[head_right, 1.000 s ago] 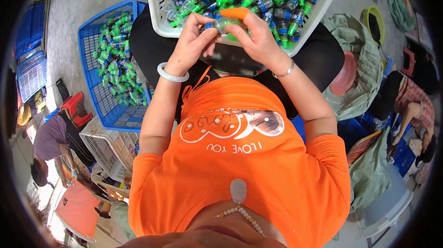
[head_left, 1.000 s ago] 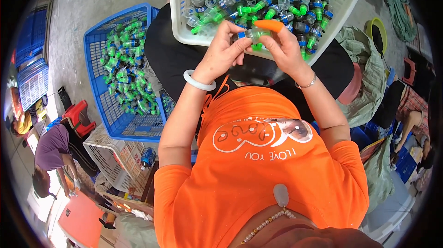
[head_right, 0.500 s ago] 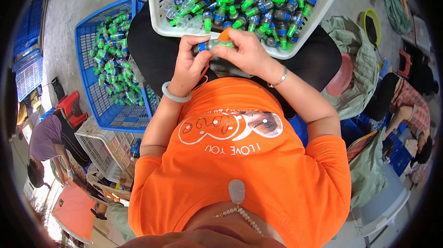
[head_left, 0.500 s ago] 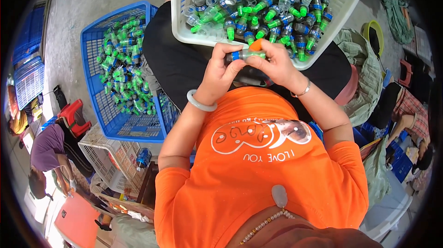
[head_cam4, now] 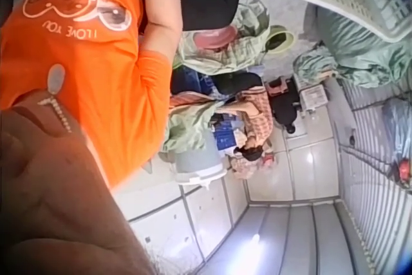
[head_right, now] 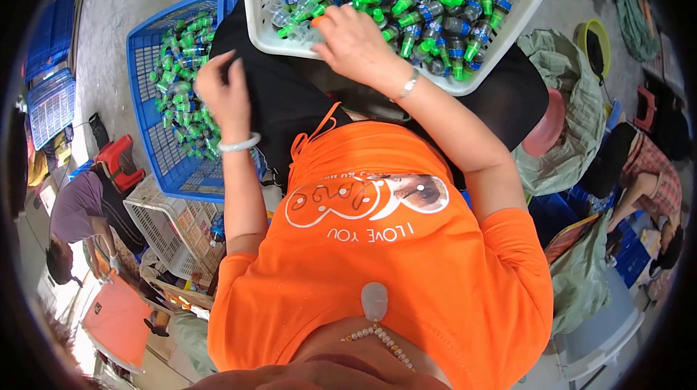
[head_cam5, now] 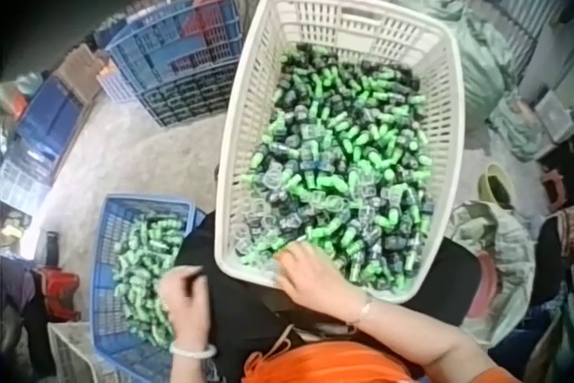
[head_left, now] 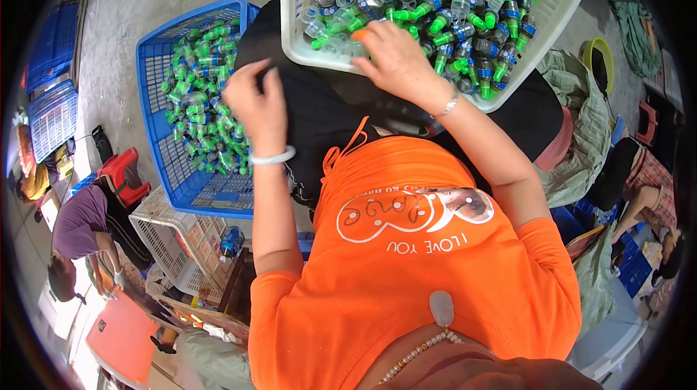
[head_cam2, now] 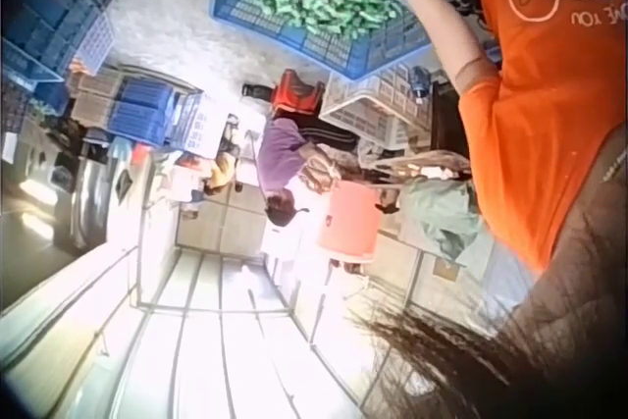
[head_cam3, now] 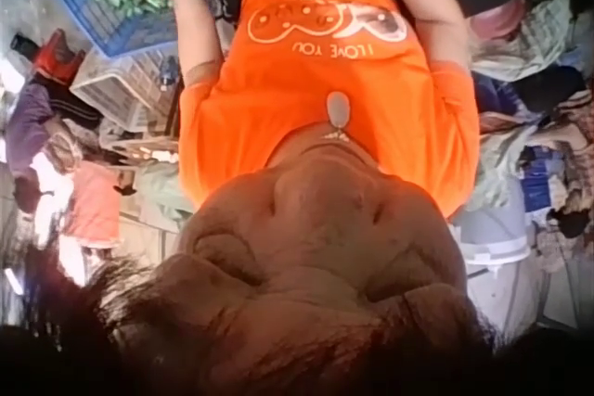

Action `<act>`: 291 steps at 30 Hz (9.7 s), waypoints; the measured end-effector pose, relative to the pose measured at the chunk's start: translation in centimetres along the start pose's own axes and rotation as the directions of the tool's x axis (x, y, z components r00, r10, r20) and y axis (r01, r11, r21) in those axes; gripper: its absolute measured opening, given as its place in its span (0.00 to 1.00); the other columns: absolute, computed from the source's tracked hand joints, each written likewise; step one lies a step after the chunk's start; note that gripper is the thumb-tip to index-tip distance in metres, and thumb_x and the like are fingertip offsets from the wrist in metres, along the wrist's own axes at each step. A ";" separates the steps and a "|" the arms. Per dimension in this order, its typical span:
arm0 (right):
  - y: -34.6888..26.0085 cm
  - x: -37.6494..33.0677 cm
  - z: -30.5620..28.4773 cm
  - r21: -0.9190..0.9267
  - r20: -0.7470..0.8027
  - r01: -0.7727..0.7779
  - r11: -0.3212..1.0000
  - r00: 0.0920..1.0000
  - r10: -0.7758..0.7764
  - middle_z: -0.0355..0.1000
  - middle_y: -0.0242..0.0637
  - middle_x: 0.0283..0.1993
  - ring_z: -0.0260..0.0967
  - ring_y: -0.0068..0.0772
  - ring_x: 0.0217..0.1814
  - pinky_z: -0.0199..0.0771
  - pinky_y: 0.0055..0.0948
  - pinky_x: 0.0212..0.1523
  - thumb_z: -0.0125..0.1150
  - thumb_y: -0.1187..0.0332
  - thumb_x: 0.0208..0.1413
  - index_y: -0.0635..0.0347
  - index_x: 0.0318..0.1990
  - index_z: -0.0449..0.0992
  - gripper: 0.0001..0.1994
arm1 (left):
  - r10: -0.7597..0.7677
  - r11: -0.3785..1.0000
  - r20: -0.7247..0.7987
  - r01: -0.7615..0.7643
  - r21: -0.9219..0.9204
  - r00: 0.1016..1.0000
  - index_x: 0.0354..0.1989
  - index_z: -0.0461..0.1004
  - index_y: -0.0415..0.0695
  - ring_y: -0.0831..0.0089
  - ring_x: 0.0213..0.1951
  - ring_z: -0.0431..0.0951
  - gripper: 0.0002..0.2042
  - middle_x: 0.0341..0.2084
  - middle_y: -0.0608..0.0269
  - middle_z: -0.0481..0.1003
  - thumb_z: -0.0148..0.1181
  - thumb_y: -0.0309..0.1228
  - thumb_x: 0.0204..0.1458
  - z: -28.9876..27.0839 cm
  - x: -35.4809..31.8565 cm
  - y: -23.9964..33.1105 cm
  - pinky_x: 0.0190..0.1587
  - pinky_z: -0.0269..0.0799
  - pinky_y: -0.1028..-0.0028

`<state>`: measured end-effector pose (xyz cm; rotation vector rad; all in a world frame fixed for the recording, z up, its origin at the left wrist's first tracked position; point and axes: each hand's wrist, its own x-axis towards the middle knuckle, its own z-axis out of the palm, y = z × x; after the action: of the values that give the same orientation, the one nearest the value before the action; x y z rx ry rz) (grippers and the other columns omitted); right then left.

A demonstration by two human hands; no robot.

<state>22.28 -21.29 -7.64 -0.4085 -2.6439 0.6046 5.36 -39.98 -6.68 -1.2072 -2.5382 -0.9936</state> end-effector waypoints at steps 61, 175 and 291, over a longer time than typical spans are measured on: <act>3.0 -1.9 -9.0 0.058 -0.122 -0.073 0.996 0.989 0.080 0.67 0.41 0.40 0.67 0.42 0.39 0.69 0.36 0.37 0.66 0.58 0.49 0.56 0.54 0.69 0.25 | -0.479 0.597 0.275 0.539 -0.595 0.834 0.50 0.65 0.41 0.84 0.28 0.67 0.13 0.33 0.65 0.72 0.56 0.27 0.57 -4.1 -0.2 -2.5 0.29 0.63 0.83; 3.0 -1.2 -10.3 0.596 0.230 -0.287 0.750 0.956 0.183 0.64 0.25 0.26 0.59 0.12 0.25 0.58 0.16 0.24 0.63 0.70 0.55 0.63 0.43 0.70 0.12 | 0.343 0.626 0.528 0.230 -0.745 0.777 0.51 0.61 0.36 0.68 0.37 0.72 0.18 0.38 0.55 0.70 0.57 0.28 0.56 4.8 3.0 11.1 0.41 0.70 0.72; 10.8 2.8 -9.5 -0.368 -0.325 -0.391 0.844 0.904 0.277 0.71 0.43 0.37 0.72 0.47 0.37 0.74 0.39 0.37 0.61 0.57 0.53 0.60 0.46 0.70 0.19 | -0.169 0.983 -0.138 0.156 -0.095 0.976 0.50 0.69 0.38 0.72 0.39 0.73 0.15 0.38 0.58 0.73 0.58 0.23 0.54 -2.2 -0.8 -2.9 0.42 0.69 0.72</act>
<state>26.02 -7.59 -3.98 -1.0281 -2.4450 0.0426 3.47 -43.17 -6.74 -0.9195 -2.5345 -1.1886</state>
